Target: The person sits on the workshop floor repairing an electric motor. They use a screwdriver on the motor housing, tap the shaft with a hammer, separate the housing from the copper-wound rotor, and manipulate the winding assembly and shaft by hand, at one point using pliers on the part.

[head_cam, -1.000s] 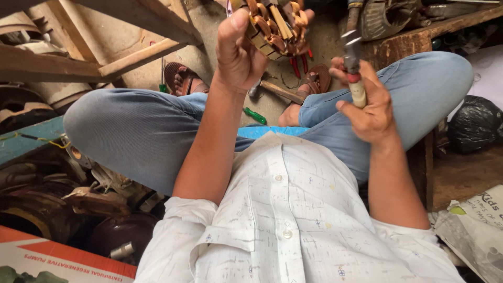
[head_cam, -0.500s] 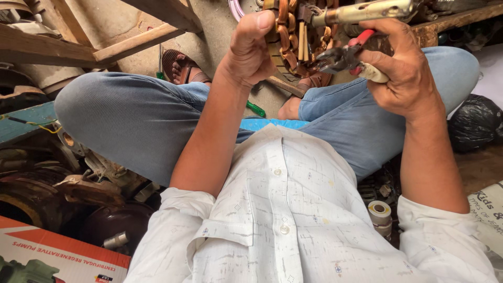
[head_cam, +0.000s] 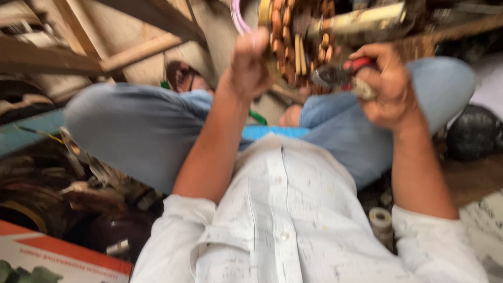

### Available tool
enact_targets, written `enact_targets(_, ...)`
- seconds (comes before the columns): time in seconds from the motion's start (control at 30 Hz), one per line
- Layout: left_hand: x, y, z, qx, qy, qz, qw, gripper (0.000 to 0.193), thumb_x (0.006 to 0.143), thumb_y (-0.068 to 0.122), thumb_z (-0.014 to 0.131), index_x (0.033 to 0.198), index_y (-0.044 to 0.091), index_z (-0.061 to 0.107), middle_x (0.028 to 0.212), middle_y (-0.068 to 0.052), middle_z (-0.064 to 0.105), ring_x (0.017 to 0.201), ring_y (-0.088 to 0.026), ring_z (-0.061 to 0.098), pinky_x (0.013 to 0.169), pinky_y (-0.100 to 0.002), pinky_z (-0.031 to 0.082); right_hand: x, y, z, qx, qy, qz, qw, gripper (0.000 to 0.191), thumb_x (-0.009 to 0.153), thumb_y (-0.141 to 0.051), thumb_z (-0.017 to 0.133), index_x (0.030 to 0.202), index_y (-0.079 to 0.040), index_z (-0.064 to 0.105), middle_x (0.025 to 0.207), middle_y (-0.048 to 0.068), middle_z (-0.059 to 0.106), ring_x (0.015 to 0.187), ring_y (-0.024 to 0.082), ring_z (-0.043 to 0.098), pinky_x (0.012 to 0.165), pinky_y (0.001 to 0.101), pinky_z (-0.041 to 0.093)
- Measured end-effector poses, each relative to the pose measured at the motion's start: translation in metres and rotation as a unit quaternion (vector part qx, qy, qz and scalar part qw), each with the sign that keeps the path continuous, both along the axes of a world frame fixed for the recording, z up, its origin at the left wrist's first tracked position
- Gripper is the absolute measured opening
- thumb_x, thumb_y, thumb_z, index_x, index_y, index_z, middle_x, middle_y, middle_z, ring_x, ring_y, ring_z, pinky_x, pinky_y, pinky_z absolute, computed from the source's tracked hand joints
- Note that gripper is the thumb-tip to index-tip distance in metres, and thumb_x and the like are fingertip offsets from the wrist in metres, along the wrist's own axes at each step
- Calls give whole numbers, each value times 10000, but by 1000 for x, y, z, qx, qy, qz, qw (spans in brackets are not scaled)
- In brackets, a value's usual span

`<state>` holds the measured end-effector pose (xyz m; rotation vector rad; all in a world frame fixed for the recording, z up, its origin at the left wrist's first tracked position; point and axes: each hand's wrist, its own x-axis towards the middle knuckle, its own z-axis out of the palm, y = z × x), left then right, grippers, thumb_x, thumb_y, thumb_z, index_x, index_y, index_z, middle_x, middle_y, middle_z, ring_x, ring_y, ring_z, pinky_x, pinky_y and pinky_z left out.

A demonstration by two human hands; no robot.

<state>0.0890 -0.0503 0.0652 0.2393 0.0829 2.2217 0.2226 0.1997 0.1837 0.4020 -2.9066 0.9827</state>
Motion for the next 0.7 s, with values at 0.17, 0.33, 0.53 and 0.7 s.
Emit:
enact_targets(0.17, -8, -9, 60, -38, -33, -40, 998, 1080, 846, 458, 813, 1675, 75, 236, 1588, -157, 414, 1384, -299, 507, 1137, -477, 468, 4, -1, -30, -418, -65, -198, 884, 577, 783, 67, 632, 1355, -8, 620, 1388, 185, 617, 1314, 322, 605, 1159, 449, 491)
enact_targets(0.33, -8, -16, 136, -57, -48, -91, 993, 1342, 760, 571, 894, 1727, 91, 97, 1633, -189, 361, 1374, -297, 499, 1122, -456, 476, -23, 30, -78, -590, -64, -207, 778, 586, 790, 119, 602, 1361, -7, 557, 1367, 146, 588, 1286, 277, 580, 1074, 444, 524)
enact_targets(0.53, -6, -15, 155, 22, 19, -37, 999, 1446, 687, 539, 935, 1722, 44, 55, 1680, -101, 325, 1463, -188, 420, 1253, -339, 336, -33, 28, -88, -620, -141, -264, 725, 456, 973, 12, 568, 1426, 26, 513, 1317, 164, 611, 1132, 255, 636, 951, 404, 540)
enact_targets(0.7, -17, -2, 145, -42, 67, -23, 997, 1417, 738, 583, 895, 1728, 41, 37, 1635, -138, 349, 1450, -219, 401, 1238, -337, 324, -35, 18, -96, -636, -230, -337, 655, 373, 1046, -114, 524, 1405, -16, 537, 1166, 164, 653, 952, 265, 678, 789, 422, 573)
